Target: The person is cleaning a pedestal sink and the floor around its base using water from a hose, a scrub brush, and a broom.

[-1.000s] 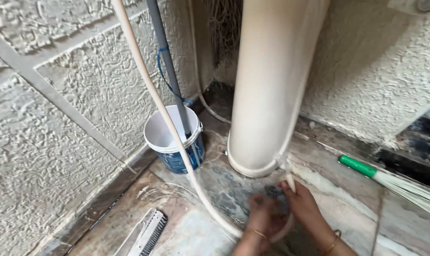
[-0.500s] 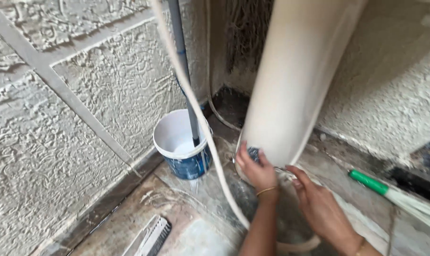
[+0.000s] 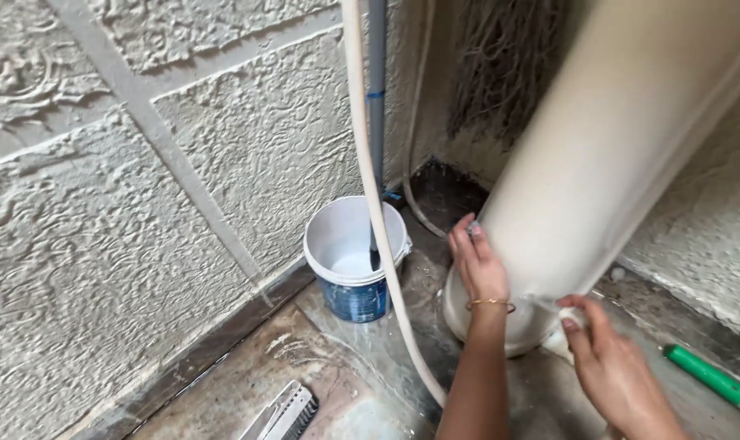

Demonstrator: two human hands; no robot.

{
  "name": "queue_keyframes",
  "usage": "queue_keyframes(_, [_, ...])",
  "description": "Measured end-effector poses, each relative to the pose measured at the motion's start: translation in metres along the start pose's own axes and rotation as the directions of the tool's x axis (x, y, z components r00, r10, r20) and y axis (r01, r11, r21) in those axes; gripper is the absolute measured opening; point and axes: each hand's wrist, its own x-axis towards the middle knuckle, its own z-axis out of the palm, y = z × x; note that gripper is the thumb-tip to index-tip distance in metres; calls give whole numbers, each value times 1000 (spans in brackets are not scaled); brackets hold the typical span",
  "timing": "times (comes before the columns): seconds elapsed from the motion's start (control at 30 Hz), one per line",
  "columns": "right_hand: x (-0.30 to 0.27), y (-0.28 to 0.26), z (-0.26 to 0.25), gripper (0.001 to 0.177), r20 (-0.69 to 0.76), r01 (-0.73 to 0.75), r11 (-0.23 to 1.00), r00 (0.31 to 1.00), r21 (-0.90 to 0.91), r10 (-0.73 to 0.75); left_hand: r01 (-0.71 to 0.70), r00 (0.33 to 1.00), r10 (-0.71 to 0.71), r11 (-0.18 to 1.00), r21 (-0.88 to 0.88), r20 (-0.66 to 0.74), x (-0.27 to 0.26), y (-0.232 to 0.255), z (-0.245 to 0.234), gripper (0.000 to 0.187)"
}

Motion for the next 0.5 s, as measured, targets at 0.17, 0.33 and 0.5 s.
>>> queue_keyframes(0.17, [5,-33,2,35,25,-62,998,998,-14,62,222,970,-96,-30,-975,224,32,-235,40,34])
queue_keyframes(0.33, [13,12,41,33,71,-31,1000,997,-8,31,-94,993,97,994,-51,72,-2,-23,-17,34])
queue_keyframes(0.5, [3,14,33,30,59,-119,991,992,59,115,-66,971,177,840,-539,157,-4,-153,19,27])
